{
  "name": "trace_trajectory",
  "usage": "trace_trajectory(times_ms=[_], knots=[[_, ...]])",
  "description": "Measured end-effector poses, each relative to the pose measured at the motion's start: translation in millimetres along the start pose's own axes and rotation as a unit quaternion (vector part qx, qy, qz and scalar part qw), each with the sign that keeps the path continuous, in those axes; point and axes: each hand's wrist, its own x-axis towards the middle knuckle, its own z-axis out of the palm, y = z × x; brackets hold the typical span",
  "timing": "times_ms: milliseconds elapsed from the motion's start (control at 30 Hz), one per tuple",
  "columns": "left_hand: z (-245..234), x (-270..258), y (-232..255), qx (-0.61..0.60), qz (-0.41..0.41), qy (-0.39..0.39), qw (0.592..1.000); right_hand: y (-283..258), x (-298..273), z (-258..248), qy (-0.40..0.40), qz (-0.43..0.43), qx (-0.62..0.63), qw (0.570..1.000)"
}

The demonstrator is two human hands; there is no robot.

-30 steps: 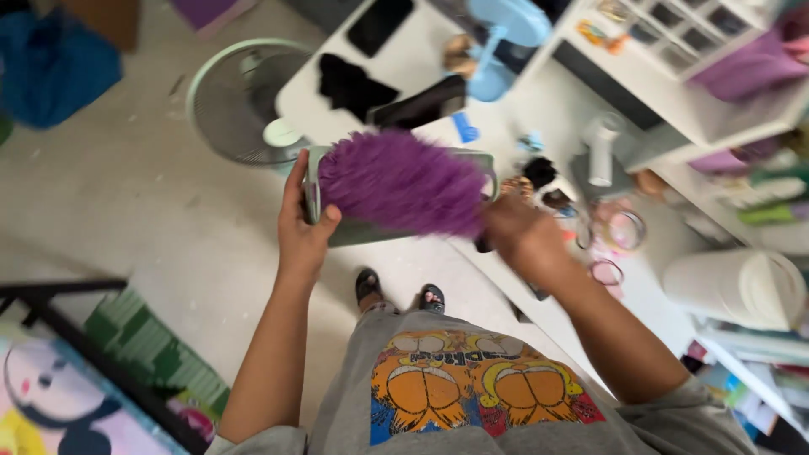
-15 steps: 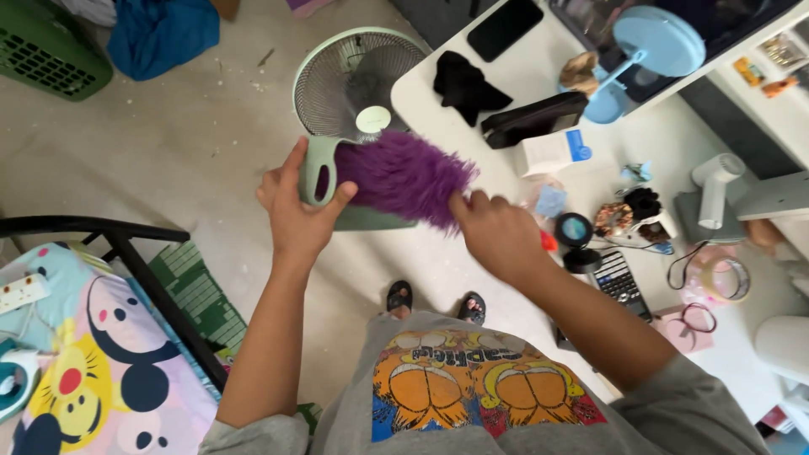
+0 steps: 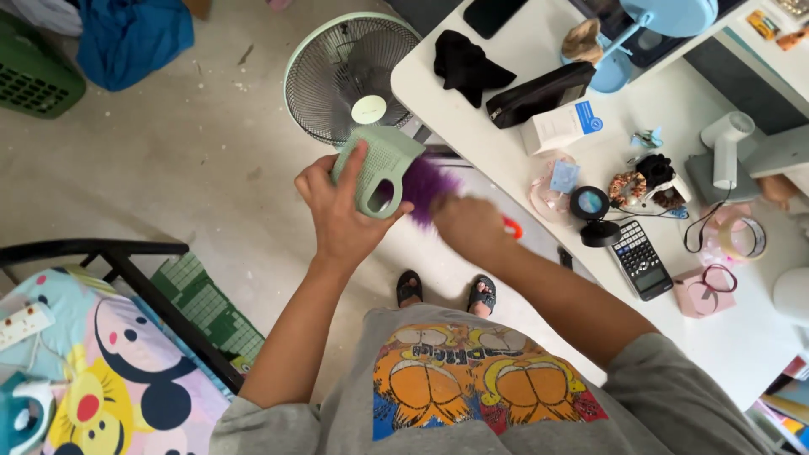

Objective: Organizing various desk items and hair accessories into a storage bin.

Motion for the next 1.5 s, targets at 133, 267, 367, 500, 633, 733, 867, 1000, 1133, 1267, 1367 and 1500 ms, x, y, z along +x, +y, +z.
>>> trace_trajectory(times_ms=[133, 267, 367, 500, 633, 733, 867, 1000, 1133, 1267, 1367, 1500], knots=[[-9, -8, -20, 0.057, 0.087, 0.002, 0.995, 5, -33, 0, -0.158, -0.060, 0.024, 0.985], [-7, -13, -33, 0.058, 0.024, -0.008, 0.998, 14, -46, -27, -0.156, -0.001, -0.019, 0.988], [3, -16, -25, 0.017, -0.009, -0.013, 1.000, 10, -30, -18, -0.018, 0.026, -0.011, 0.999], [7, -16, -18, 0.054, 0.055, -0.018, 0.997, 9, -17, 53, -0.031, 0.052, 0.035, 0.998], [-9, -14, -53, 0.102, 0.096, -0.015, 0.990, 53, -62, 88, -0.178, 0.010, -0.019, 0.984], [-15, -19, -88, 0.055, -0.046, -0.003, 0.997, 67, -81, 37, -0.127, 0.012, -0.010, 0.992], [6, -34, -141, -0.171, -0.262, -0.030, 0.950, 70, -84, -10, -0.035, 0.057, 0.159, 0.985], [20, -30, -127, -0.382, -0.416, -0.080, 0.821, 59, -71, -2, 0.065, -0.031, 0.302, 0.950], [46, -34, -127, -0.458, -0.421, -0.105, 0.776, 11, -42, -6, 0.062, 0.048, 0.257, 0.963], [41, -30, -130, -0.387, -0.320, -0.074, 0.862, 13, -48, 12, 0.020, -0.071, 0.166, 0.983], [12, -20, -116, -0.192, -0.212, -0.065, 0.956, 35, -59, -12, -0.104, -0.074, 0.039, 0.991], [1, -19, -111, -0.051, -0.161, -0.043, 0.985, 40, -66, -51, -0.119, -0.032, -0.044, 0.991]])
